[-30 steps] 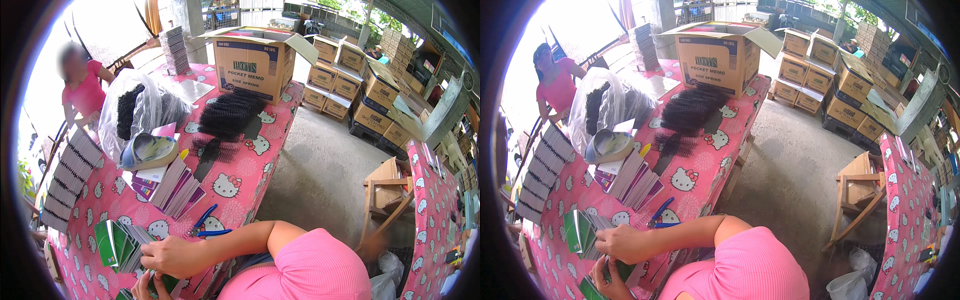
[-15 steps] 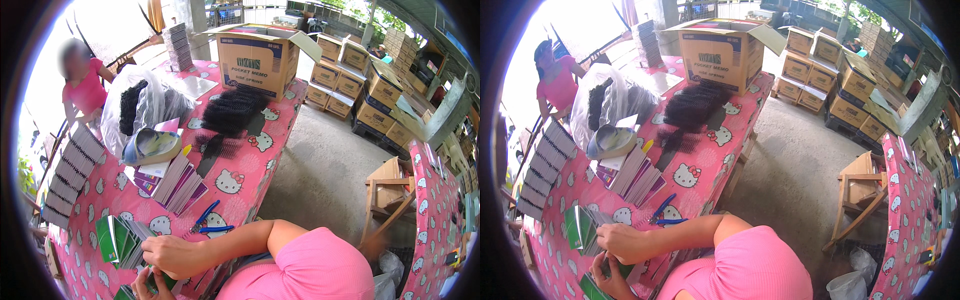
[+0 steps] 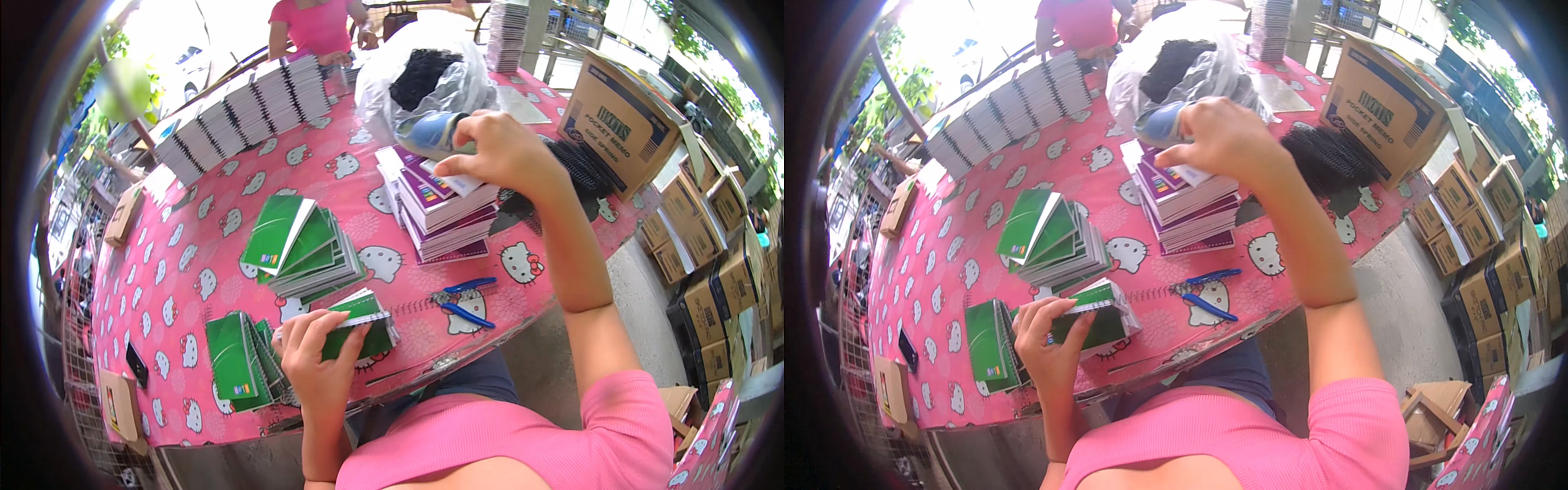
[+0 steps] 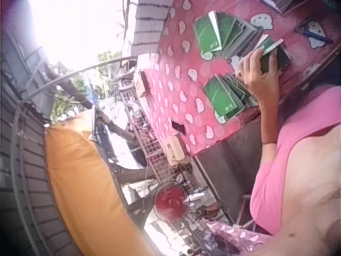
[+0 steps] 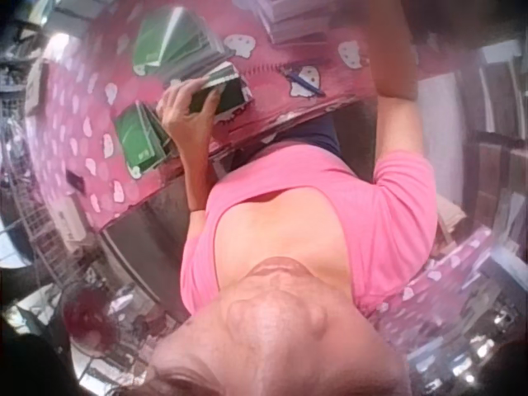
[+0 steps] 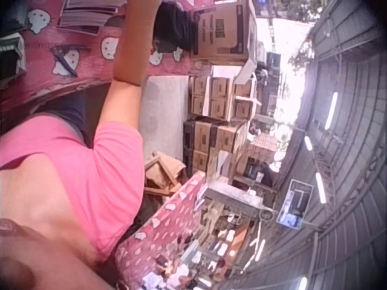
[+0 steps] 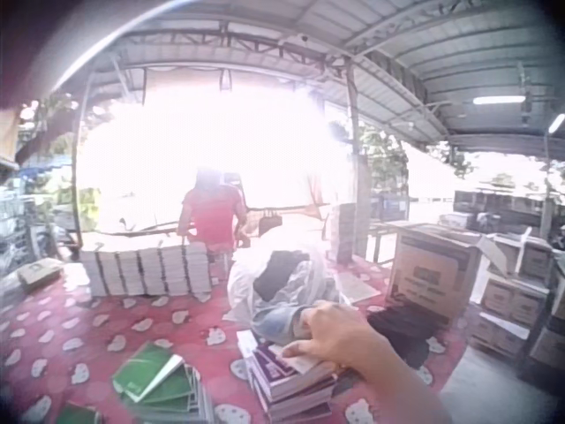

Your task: The person threads spiral wire into the punched holes of green notebook covers and paper stacks, using pliers to trim and secure the wire ends.

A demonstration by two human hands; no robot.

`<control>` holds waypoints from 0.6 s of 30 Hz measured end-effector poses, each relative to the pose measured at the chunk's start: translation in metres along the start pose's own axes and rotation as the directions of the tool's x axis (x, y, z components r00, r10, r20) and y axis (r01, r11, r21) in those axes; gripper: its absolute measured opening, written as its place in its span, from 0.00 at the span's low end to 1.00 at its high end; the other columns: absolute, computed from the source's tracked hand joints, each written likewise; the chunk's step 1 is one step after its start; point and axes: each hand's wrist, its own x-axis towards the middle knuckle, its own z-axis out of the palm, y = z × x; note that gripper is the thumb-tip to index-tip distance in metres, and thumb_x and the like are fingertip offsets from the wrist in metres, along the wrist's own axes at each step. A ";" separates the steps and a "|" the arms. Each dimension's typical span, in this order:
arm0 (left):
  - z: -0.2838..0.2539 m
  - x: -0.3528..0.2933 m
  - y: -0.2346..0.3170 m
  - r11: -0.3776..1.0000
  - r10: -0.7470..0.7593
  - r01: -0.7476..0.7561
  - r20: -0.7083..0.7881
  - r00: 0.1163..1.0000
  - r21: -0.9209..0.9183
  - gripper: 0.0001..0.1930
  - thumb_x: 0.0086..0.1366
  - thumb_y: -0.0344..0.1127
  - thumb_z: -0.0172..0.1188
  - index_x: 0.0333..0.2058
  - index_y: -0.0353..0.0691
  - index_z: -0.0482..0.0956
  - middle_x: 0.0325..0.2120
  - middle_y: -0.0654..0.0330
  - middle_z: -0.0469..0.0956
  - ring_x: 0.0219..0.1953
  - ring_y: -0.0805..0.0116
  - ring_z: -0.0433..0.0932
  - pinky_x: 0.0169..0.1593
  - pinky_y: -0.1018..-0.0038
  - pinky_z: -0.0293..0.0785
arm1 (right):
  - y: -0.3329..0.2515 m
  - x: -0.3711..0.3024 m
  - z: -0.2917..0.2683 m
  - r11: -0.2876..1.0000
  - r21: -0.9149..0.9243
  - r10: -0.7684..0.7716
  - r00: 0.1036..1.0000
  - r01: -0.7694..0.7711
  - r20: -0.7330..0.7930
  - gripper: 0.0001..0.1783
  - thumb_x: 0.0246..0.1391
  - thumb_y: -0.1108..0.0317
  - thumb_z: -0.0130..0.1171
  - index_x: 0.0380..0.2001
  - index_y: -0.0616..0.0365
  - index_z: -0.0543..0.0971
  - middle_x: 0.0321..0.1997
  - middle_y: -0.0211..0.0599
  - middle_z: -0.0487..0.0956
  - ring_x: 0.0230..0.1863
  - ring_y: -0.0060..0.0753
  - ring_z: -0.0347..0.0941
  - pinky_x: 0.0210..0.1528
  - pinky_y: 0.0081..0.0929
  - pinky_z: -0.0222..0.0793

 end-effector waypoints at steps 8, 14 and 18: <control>0.002 0.001 0.002 0.999 0.051 -0.051 -0.009 0.999 0.015 0.13 0.44 0.31 0.74 0.31 0.39 0.82 0.29 0.61 0.80 0.36 0.64 0.76 0.46 0.69 0.65 | 0.035 0.017 0.003 0.965 -0.253 0.118 0.970 -0.061 0.213 0.29 0.36 0.48 0.73 0.34 0.62 0.82 0.37 0.48 0.82 0.42 0.46 0.79 0.46 0.36 0.73; -0.002 0.002 0.006 1.000 0.025 -0.024 -0.053 0.998 0.020 0.15 0.42 0.31 0.75 0.31 0.40 0.82 0.29 0.61 0.80 0.36 0.63 0.76 0.47 0.67 0.66 | 0.016 -0.009 -0.023 0.762 0.636 0.006 0.981 0.122 -0.196 0.16 0.41 0.65 0.67 0.36 0.61 0.80 0.37 0.39 0.82 0.38 0.33 0.78 0.41 0.29 0.73; -0.001 0.004 0.000 0.999 0.046 -0.046 -0.054 0.997 -0.005 0.17 0.40 0.32 0.76 0.30 0.40 0.80 0.28 0.61 0.80 0.36 0.61 0.76 0.47 0.65 0.68 | 0.010 -0.052 0.026 0.552 0.818 -0.121 0.986 0.162 -0.114 0.19 0.44 0.74 0.64 0.43 0.60 0.77 0.38 0.32 0.79 0.37 0.26 0.76 0.40 0.24 0.72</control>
